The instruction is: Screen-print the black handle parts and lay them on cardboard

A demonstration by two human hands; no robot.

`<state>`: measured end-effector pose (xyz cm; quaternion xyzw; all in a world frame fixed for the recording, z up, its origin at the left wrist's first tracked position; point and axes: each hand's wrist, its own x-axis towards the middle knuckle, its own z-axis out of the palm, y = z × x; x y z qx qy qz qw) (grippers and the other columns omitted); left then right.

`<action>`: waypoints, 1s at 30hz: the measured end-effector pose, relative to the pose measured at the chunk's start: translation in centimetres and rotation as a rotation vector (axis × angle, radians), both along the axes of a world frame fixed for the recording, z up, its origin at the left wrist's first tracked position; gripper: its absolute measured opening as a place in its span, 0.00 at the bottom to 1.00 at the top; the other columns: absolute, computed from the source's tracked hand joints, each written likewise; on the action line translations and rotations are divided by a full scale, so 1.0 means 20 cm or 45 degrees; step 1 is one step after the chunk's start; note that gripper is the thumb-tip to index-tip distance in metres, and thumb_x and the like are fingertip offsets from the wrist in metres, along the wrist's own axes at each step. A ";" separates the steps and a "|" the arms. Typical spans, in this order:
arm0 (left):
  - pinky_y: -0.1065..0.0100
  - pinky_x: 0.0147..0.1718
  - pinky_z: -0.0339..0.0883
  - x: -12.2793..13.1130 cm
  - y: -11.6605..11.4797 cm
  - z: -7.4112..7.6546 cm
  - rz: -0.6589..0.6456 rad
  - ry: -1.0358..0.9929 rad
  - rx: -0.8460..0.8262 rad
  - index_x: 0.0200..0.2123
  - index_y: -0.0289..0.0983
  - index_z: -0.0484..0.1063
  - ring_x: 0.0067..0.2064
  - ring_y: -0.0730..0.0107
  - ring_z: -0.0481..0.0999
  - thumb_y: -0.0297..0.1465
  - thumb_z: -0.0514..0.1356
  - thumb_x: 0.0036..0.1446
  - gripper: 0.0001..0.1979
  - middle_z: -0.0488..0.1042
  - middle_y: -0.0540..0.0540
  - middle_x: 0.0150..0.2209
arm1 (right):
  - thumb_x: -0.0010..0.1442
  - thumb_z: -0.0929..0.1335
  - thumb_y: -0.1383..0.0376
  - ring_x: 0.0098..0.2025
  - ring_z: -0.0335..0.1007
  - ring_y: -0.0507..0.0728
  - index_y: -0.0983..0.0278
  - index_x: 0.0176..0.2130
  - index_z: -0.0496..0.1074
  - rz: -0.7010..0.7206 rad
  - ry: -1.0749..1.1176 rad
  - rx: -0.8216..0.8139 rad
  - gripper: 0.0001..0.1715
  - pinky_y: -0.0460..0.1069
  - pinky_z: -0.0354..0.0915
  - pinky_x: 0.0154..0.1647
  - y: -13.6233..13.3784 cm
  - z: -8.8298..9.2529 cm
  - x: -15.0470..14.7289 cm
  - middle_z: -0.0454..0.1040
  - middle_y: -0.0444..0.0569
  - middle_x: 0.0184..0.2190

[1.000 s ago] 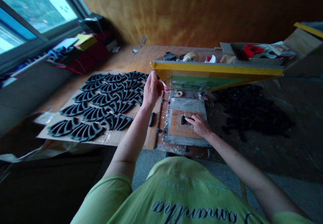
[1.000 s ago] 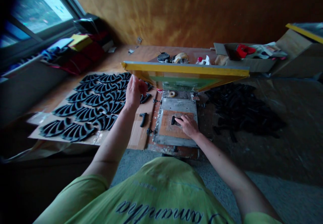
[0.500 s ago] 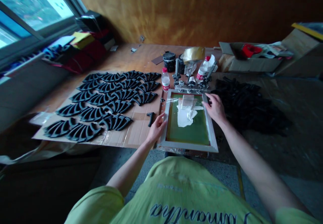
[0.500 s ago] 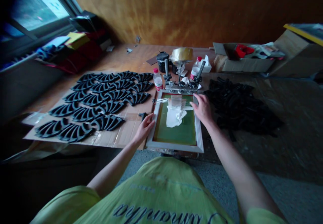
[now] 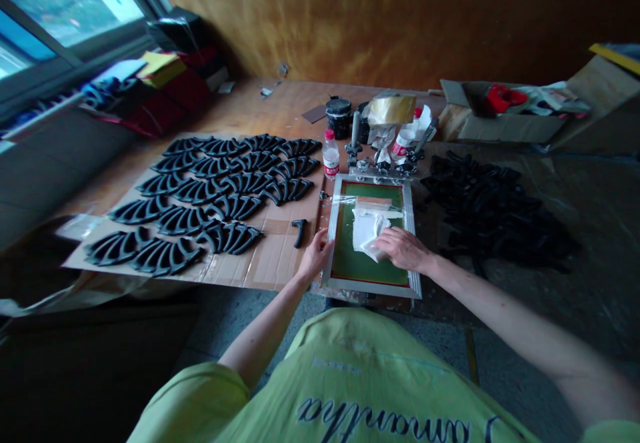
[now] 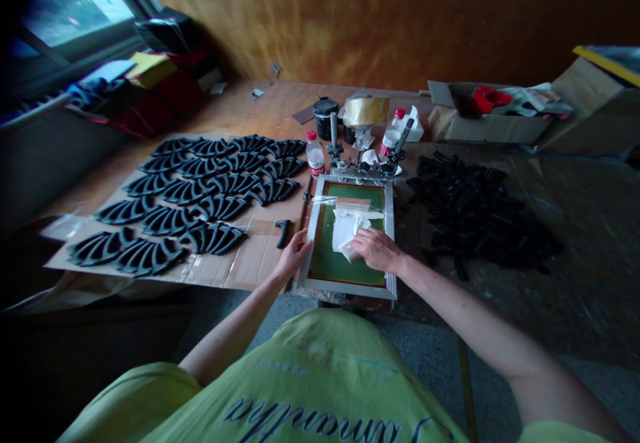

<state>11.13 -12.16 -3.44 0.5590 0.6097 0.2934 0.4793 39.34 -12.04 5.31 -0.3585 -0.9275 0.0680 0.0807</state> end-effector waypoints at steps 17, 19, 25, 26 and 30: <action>0.73 0.24 0.62 -0.01 0.00 0.12 0.011 -0.240 -0.083 0.63 0.39 0.60 0.27 0.72 0.72 0.46 0.60 0.56 0.35 0.74 0.50 0.29 | 0.58 0.73 0.61 0.43 0.71 0.59 0.57 0.55 0.71 -0.523 0.224 0.147 0.26 0.53 0.64 0.45 0.19 0.07 -0.07 0.78 0.49 0.42; 0.73 0.25 0.63 -0.01 0.00 0.24 0.035 -0.321 -0.093 0.64 0.39 0.60 0.28 0.71 0.72 0.48 0.61 0.54 0.37 0.74 0.50 0.29 | 0.57 0.73 0.60 0.42 0.72 0.60 0.56 0.61 0.65 -0.696 0.248 0.174 0.35 0.53 0.65 0.45 0.30 0.17 -0.03 0.78 0.50 0.43; 0.71 0.24 0.64 0.06 0.09 0.68 0.148 -0.470 0.166 0.44 0.36 0.76 0.27 0.72 0.71 0.55 0.47 0.62 0.31 0.74 0.47 0.29 | 0.66 0.65 0.63 0.34 0.73 0.51 0.72 0.48 0.74 -1.207 0.499 0.236 0.17 0.45 0.68 0.39 0.34 0.21 0.37 0.80 0.51 0.35; 0.71 0.25 0.65 0.08 0.14 0.74 0.166 -0.510 0.263 0.43 0.36 0.76 0.28 0.72 0.72 0.55 0.46 0.62 0.31 0.75 0.46 0.31 | 0.66 0.63 0.64 0.33 0.72 0.48 0.75 0.44 0.74 -1.215 0.479 0.185 0.17 0.42 0.68 0.38 0.30 0.16 0.41 0.80 0.50 0.34; 0.72 0.29 0.69 0.18 0.36 0.93 0.141 -0.603 0.488 0.46 0.37 0.72 0.34 0.71 0.76 0.56 0.42 0.63 0.32 0.76 0.45 0.34 | 0.63 0.67 0.59 0.35 0.72 0.50 0.71 0.34 0.75 -0.961 0.318 -0.010 0.17 0.44 0.69 0.39 0.12 -0.11 0.31 0.79 0.46 0.32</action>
